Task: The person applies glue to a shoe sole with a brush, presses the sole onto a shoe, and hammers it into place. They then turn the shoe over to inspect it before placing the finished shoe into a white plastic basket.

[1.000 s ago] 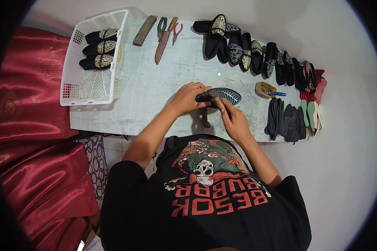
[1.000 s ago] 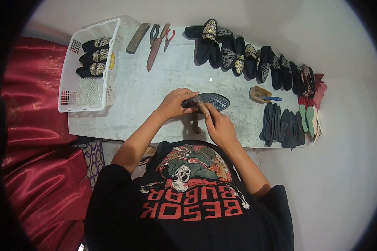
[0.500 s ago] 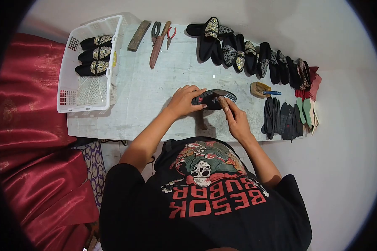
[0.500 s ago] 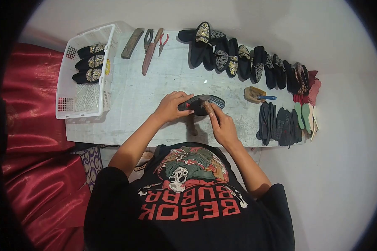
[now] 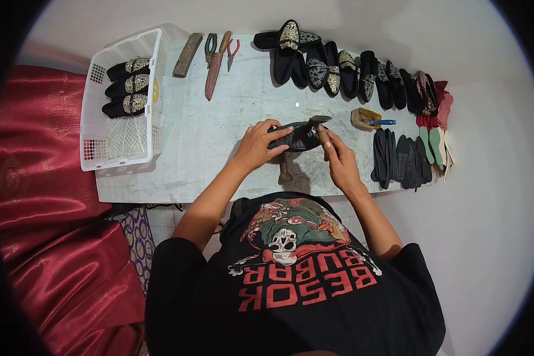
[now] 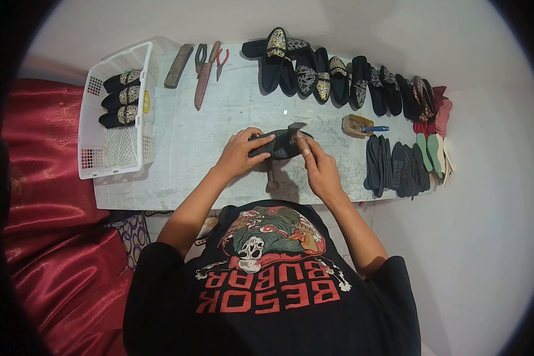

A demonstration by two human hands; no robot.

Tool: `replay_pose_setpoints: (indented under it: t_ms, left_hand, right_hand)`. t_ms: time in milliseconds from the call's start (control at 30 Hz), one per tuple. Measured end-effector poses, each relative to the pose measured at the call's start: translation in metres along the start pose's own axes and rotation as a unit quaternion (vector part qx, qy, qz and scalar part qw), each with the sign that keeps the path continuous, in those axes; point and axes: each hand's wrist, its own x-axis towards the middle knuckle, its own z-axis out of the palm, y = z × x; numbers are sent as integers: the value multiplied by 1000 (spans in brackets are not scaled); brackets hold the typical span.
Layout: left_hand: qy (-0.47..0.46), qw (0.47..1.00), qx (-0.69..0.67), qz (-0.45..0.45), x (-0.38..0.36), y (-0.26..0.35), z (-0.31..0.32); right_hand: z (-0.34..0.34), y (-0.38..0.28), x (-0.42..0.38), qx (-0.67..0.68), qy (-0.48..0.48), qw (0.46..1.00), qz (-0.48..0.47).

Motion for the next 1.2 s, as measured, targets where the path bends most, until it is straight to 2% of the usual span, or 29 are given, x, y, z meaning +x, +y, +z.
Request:
replay_pose_setpoints:
  t_ms: [33, 100, 133, 167, 233, 300, 400, 433, 500, 567, 633, 700, 767, 800, 900, 1000, 1067, 1200]
  left_hand:
    - [-12, 1000, -3, -7, 0, 0, -2]
    - [-16, 1000, -8, -12, 1, 2, -4]
    - [-22, 1000, -14, -17, 1, 3, -4]
    - [-24, 999, -17, -17, 0, 3, -2]
    - [-8, 1000, -7, -16, 1, 1, 0]
    - [-5, 1000, -12, -23, -6, 5, 3]
    - [6, 999, -20, -44, -8, 9, 6]
    - [8, 998, -29, -58, -8, 12, 6]
    - [15, 998, -15, -66, -9, 19, 6]
    - [16, 997, -1, -80, -13, 28, 12]
    - [38, 994, -9, -106, -4, 27, 11]
    - [35, 992, -4, -118, -3, 32, 10]
    - [28, 992, 0, -124, -1, 36, 11]
    - [26, 991, 4, -129, 0, 38, 11]
    - [15, 990, 17, -141, 4, 44, 10]
    - [3, 985, 10, -174, 6, 52, 10]
    - [8, 981, -19, -192, 6, 57, 16]
    - [26, 975, 7, -222, 6, 63, 29]
  right_hand:
    - [1, 7, -3, 0, 1, 1000, -1]
    - [2, 23, -10, -47, 105, 987, -116]
    - [0, 26, -12, -50, 100, 986, -122]
    - [-2, 29, -14, -51, 100, 987, -119]
    - [-4, 14, -17, -43, 10, 999, -8]
    - [-3, 21, -27, -57, 25, 998, -17]
    - [-2, 41, -31, 52, 33, 998, -6]
    - [1, 53, -36, 53, 33, 998, -4]
    - [4, 73, -46, 160, 100, 981, 34]
    - [6, 103, -56, 219, 178, 959, 0]
    - [2, 116, -50, 271, 211, 937, -57]
    - [-5, 130, -44, 303, 215, 926, -65]
    - [-13, 146, -32, 120, 253, 960, 17]
    - [-21, 132, -26, 97, 229, 968, 20]
    - [-13, 180, -14, 79, 189, 975, 80]
    - [1, 226, -13, 53, 149, 984, 85]
    - [8, 241, -12, 41, 135, 987, 73]
    - [19, 265, -10, 4, 100, 994, 40]
